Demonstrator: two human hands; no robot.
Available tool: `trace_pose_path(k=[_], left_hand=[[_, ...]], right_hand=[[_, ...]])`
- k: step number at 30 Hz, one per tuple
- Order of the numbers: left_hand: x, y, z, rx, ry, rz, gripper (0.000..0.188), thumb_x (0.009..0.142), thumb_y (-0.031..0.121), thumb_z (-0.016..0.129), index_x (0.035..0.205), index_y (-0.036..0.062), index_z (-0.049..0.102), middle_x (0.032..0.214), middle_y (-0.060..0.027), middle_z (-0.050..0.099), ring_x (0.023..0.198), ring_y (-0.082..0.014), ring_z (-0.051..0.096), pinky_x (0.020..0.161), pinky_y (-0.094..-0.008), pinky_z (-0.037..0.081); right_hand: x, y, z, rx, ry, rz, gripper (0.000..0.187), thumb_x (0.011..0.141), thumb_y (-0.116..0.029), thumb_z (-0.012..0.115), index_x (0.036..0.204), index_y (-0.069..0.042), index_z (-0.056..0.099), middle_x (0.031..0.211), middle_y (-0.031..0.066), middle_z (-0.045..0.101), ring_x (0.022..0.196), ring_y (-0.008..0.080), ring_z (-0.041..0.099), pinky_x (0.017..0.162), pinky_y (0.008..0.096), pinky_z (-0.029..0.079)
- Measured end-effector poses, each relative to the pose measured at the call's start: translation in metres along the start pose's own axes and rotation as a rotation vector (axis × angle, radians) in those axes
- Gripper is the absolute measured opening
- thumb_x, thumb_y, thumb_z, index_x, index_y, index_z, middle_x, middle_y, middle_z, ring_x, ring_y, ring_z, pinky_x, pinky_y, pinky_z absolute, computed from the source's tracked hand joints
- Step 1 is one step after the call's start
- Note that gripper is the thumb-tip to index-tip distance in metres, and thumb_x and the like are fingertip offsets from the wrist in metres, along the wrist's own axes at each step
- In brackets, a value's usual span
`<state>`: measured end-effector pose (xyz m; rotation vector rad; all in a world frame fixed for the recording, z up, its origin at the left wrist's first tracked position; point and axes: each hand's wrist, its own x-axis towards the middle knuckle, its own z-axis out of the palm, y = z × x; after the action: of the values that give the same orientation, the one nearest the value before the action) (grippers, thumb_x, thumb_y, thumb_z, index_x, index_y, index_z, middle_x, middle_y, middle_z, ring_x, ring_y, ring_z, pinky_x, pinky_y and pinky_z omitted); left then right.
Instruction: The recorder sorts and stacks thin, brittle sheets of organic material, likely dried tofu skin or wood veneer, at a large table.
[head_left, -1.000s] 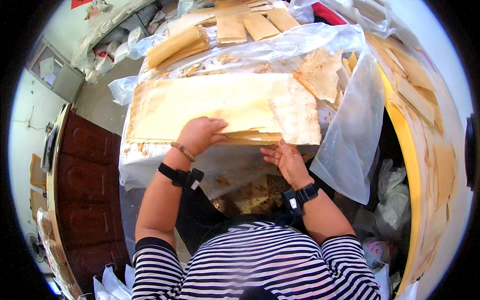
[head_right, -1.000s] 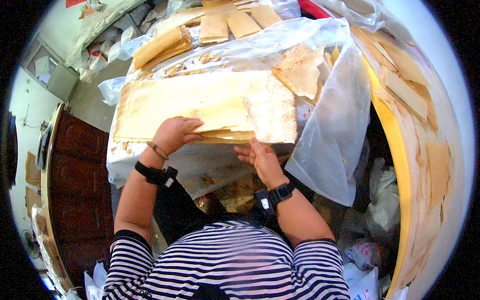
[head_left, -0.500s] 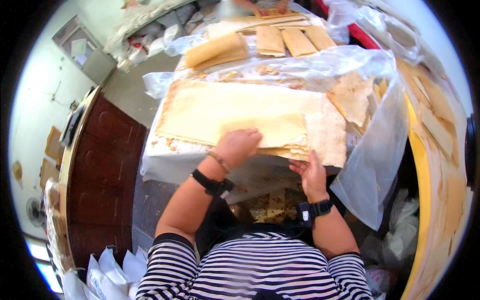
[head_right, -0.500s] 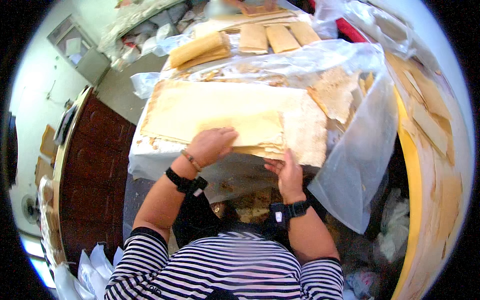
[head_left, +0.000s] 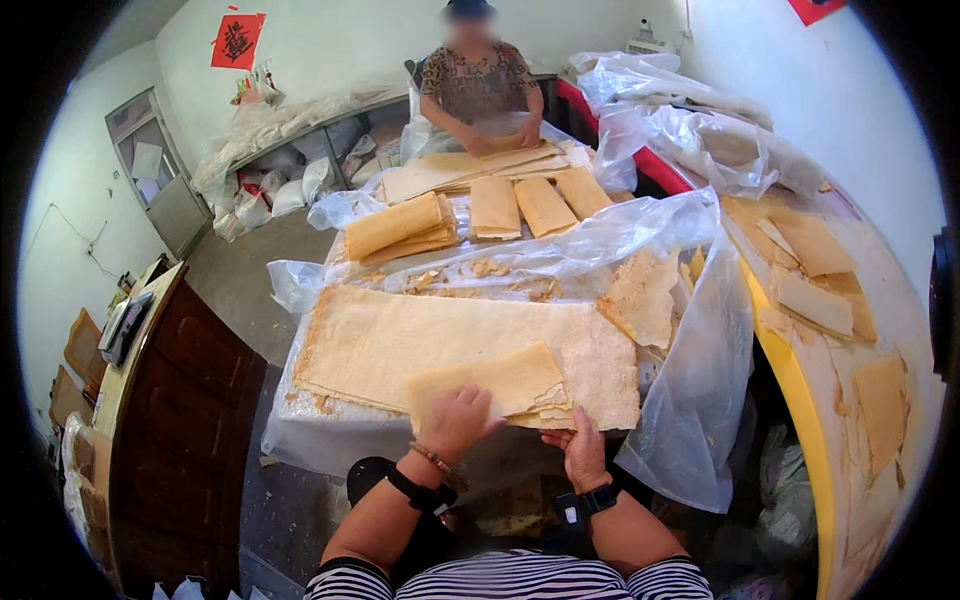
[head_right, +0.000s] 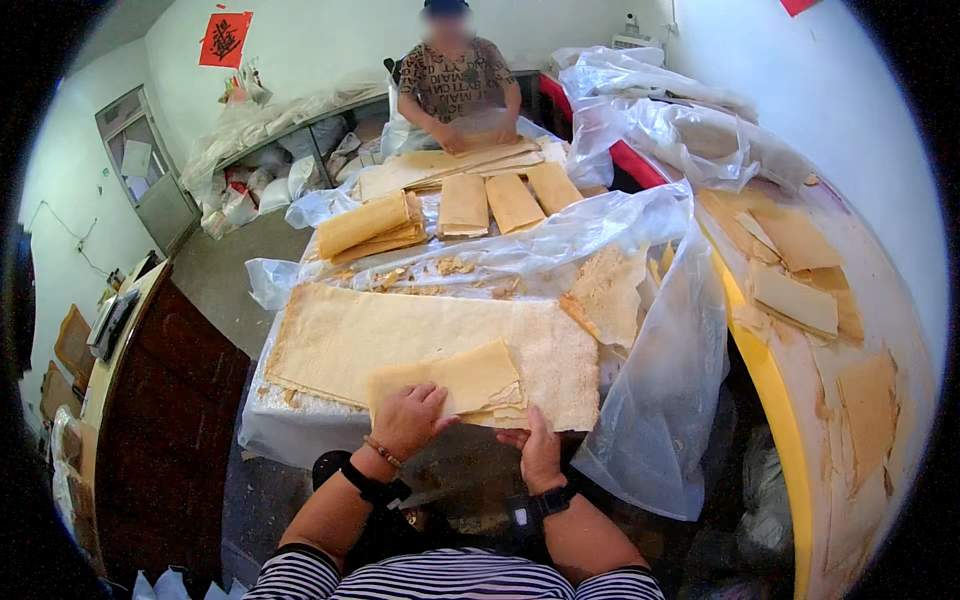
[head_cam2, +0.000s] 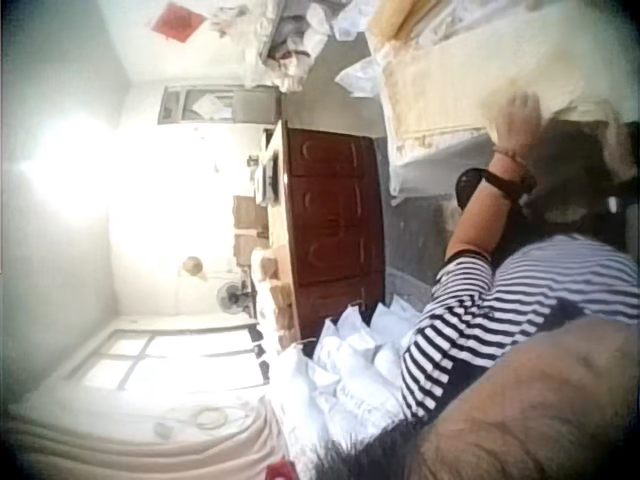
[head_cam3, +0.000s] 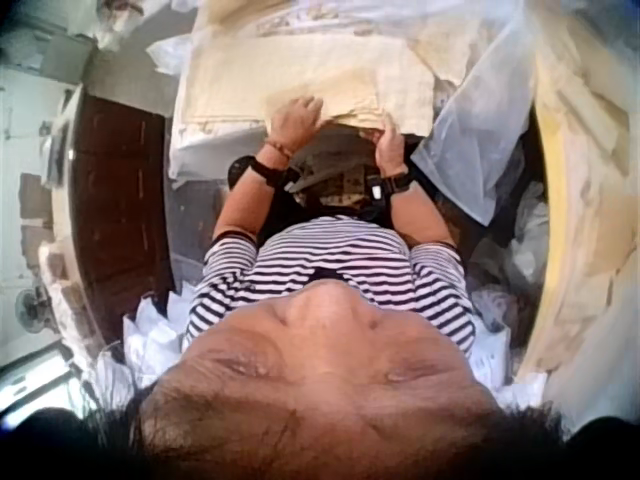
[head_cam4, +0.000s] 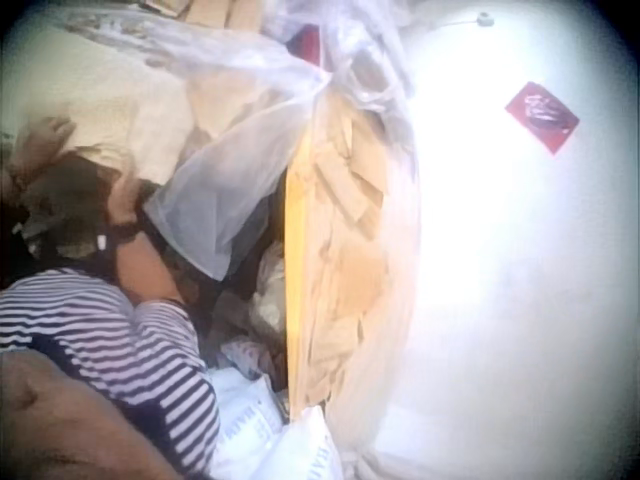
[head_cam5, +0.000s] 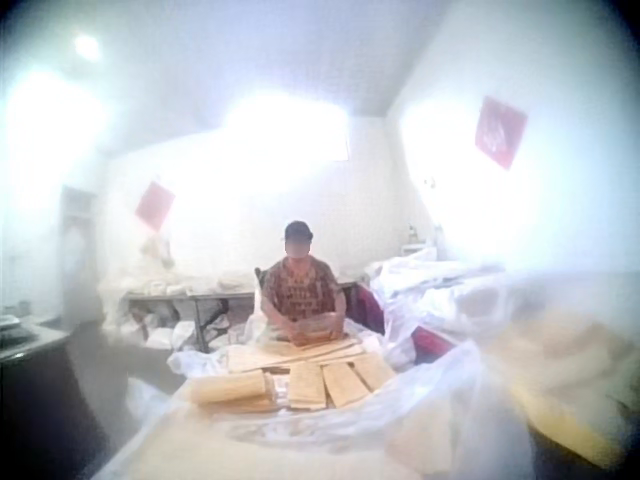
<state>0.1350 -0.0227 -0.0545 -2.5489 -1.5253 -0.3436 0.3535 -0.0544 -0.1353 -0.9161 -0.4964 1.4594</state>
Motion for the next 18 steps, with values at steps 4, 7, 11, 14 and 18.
trace_pose_path(k=[4,7,11,14,18], left_hand=[[-0.002,-0.002,0.005,-0.046,0.124,-0.001,0.038,0.08,0.041,0.069,0.102,0.0107,0.061,0.101,-0.0058,0.063,0.092,-0.0252,0.063,0.075,-0.0367,0.053],[0.0,-0.001,0.004,-0.037,0.138,0.001,0.039,0.078,0.043,0.07,0.098,0.0111,0.06,0.093,-0.0053,0.061,0.087,-0.0252,0.062,0.072,-0.0376,0.052],[-0.001,0.002,0.003,-0.028,0.121,-0.031,0.04,0.077,0.044,0.071,0.096,0.0109,0.059,0.091,-0.0057,0.059,0.087,-0.0251,0.061,0.072,-0.0382,0.051],[-0.003,0.0,0.009,-0.033,0.131,-0.028,0.041,0.077,0.044,0.071,0.098,0.0105,0.059,0.093,-0.0069,0.059,0.088,-0.0257,0.06,0.073,-0.0382,0.051],[-0.002,0.003,0.008,-0.047,0.117,-0.027,0.043,0.078,0.044,0.07,0.101,0.0094,0.058,0.093,-0.008,0.059,0.089,-0.0263,0.059,0.074,-0.0381,0.05]], right_hand=[[0.003,0.0,0.003,-0.029,0.035,0.017,0.048,0.1,-0.04,0.043,0.117,0.002,0.058,0.099,0.0152,0.07,0.083,0.0268,0.07,0.072,0.0396,0.058],[0.006,0.002,0.001,0.015,-0.008,0.048,0.052,0.1,-0.045,0.04,0.118,0.0,0.058,0.099,0.0152,0.07,0.083,0.0268,0.07,0.072,0.0386,0.057],[0.004,0.002,0.001,0.012,-0.016,0.056,0.056,0.1,-0.05,0.038,0.118,-0.001,0.058,0.1,0.0156,0.07,0.082,0.0269,0.07,0.072,0.0374,0.057],[0.006,0.006,-0.003,-0.009,-0.01,0.053,0.056,0.101,-0.049,0.037,0.119,0.0,0.057,0.099,0.0159,0.07,0.082,0.0269,0.07,0.071,0.0372,0.057],[0.008,0.01,-0.007,-0.053,0.027,0.044,0.057,0.099,-0.052,0.04,0.117,-0.002,0.059,0.097,0.0134,0.071,0.08,0.0251,0.07,0.071,0.0359,0.056]])
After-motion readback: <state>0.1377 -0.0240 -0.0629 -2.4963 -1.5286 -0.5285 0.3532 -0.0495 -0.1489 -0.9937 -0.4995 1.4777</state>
